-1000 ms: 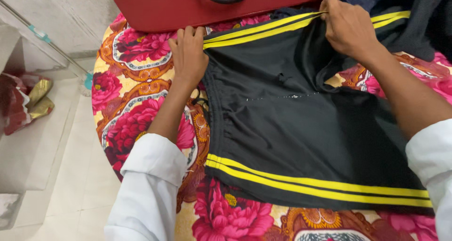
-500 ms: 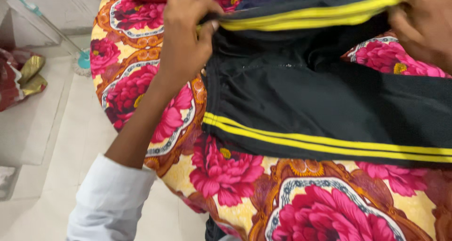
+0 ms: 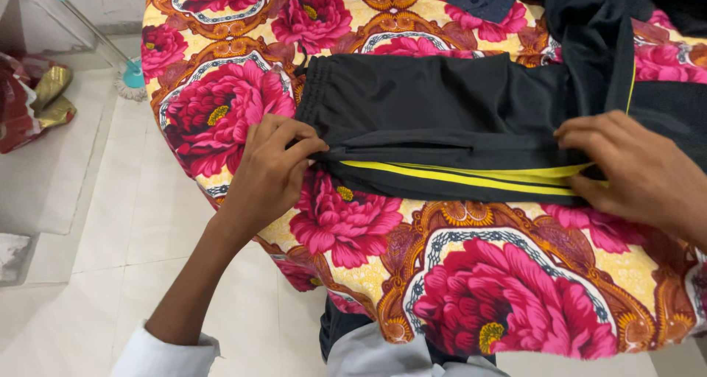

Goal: The person folds a pair of black athletic shorts with yellow stripes on a floral-patterned table. They smooth the fabric, fold the legs together, and then fold the garment into a compact rectangle. The folded shorts are placed into an open red suitcase. The person then picks up a blue and white patterned shirt to begin folding it.

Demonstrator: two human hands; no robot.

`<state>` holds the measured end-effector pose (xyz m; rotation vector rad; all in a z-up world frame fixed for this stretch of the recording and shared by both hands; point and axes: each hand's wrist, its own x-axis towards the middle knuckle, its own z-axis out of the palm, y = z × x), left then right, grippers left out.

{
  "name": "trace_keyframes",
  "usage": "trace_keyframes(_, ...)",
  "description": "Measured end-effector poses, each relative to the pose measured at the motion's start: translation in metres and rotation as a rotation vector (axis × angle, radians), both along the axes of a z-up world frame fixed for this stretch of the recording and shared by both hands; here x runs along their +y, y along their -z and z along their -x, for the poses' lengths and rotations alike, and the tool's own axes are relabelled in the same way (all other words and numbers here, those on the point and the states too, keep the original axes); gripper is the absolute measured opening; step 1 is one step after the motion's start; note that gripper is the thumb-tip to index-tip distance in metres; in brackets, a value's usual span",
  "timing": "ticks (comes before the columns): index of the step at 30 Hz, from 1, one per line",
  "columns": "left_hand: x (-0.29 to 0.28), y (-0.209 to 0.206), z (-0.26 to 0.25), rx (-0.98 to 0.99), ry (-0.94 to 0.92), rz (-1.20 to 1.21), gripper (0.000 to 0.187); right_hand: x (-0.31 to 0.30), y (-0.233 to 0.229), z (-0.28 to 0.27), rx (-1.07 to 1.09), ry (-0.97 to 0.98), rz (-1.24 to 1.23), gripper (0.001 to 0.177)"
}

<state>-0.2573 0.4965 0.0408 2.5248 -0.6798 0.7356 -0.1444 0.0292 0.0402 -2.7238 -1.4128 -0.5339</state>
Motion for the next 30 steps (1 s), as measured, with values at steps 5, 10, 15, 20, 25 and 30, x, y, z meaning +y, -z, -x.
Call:
trace_keyframes(5, -0.009, -0.008, 0.001, -0.099, 0.029, 0.006, 0.026, -0.016, -0.004, 0.002, -0.124, 0.174, 0.01, 0.042)
trace_keyframes(10, -0.015, -0.013, 0.009, -0.026, 0.082, -0.062, 0.028, -0.02, -0.012, 0.018, -0.039, 0.086, -0.025, 0.051)
trace_keyframes(15, -0.025, -0.025, 0.007, 0.053, 0.12, -0.073, 0.016, -0.011, -0.035, 0.028, 0.432, 0.011, -0.131, 0.036)
trace_keyframes(20, -0.048, -0.024, -0.051, -0.066, 0.096, -0.051, 0.011, -0.011, -0.04, -0.019, 0.293, 0.111, -0.288, 0.022)
trace_keyframes(25, -0.057, -0.001, -0.158, -0.135, -0.14, -0.214, 0.015, 0.024, -0.017, -0.114, 0.083, 0.035, -0.181, 0.022)
trace_keyframes(30, -0.043, 0.036, -0.188, 0.019, -0.315, -0.204, 0.019, 0.051, 0.015, -0.159, 0.391, 0.181, -0.194, 0.028)
